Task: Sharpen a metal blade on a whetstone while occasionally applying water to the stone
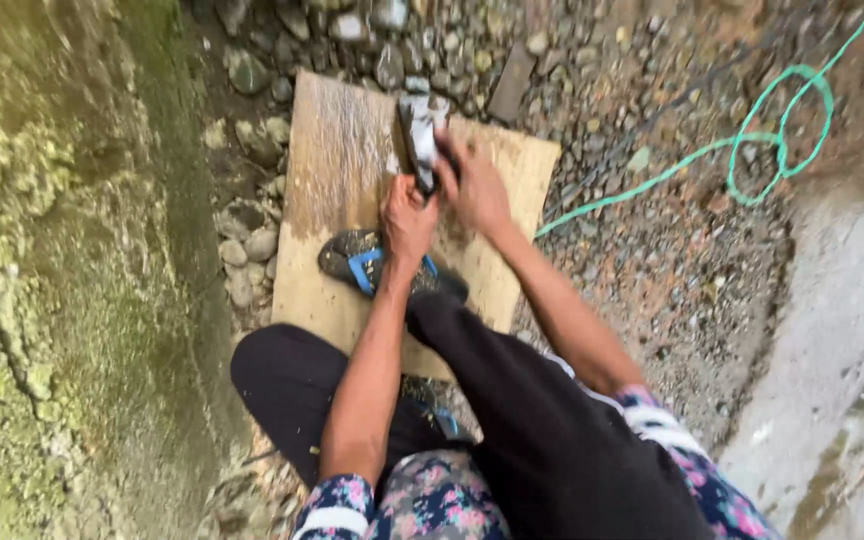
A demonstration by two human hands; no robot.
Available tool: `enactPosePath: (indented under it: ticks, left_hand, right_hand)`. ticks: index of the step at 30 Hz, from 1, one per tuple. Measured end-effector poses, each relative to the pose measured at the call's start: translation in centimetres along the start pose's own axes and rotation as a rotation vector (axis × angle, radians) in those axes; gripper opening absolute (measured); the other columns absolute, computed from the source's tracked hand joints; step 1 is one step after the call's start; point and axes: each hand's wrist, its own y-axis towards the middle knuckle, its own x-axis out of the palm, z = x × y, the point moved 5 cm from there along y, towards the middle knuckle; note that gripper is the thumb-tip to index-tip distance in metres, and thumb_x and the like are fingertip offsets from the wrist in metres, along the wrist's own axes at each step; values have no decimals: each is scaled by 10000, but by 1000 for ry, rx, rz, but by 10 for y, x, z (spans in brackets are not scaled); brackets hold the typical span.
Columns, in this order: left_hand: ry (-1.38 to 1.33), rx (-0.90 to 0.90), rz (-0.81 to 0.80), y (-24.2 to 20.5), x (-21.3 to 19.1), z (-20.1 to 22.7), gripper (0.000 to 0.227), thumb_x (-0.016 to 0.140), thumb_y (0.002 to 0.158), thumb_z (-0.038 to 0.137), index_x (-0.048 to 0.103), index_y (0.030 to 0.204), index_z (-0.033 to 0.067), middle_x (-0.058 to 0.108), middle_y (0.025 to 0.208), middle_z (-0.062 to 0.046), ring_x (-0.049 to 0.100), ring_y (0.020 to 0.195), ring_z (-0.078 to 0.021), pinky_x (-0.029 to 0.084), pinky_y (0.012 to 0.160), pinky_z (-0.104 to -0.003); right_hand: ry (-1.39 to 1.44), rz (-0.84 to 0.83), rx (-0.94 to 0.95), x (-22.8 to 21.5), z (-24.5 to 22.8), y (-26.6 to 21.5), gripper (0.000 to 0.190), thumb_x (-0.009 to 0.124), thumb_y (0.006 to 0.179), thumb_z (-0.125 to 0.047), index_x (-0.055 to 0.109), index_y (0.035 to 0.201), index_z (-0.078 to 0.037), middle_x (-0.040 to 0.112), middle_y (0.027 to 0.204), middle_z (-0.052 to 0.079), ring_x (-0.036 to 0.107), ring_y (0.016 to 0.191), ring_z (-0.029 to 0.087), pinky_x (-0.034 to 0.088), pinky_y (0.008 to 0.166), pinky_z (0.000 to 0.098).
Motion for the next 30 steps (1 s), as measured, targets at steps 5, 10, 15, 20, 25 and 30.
enactPosePath:
  ticks: [5,10,15,20,25,30]
  left_hand:
    - [75,24,-26,1,8,-4,402,916,886,252,562,1002,101,616,782,-30,584,666,-163,535,618,-351]
    - [106,4,-24,0,5,-3,391,912,882,271,571,992,115,616,768,-20,596,669,-195,512,655,-400]
    - [96,34,-34,0,7,-2,392,893,900,266,546,986,104,587,775,-26,573,687,-201,500,654,-395]
    - [25,19,-25,-4,9,-15,395,826,728,1,571,1019,79,720,895,-106,651,788,-351,489,685,-472]
    - [44,11,29,-20,9,-11,233,752,882,251,559,917,126,557,725,-57,550,657,-293,439,628,-451]
    - [8,-25,25,2,8,-13,359,916,755,178,637,976,129,686,764,-163,720,729,-422,577,672,-487]
  right_hand:
    - [-134,174,-244,-40,19,50,902,750,1086,7,205,1740,-293,590,1222,205,597,914,238,578,754,333]
    - [-161,-124,-143,-70,-23,31,360,606,1135,-137,560,1489,-93,777,924,194,628,512,236,511,405,361]
    - [-243,-204,-187,-47,-37,23,449,534,1167,-221,518,1601,-103,641,998,198,578,563,237,497,409,351]
    - [-501,-137,-305,-17,-28,-49,659,493,1160,-432,276,1702,-127,633,1326,456,610,472,418,413,362,461]
    - [-744,-25,-252,-10,-9,-11,562,372,1220,-508,244,1711,-266,579,1386,250,399,491,163,300,379,321]
    - [-540,-352,2,-21,-32,-8,624,373,1124,-509,236,1714,-357,571,1454,331,730,1021,580,615,781,657]
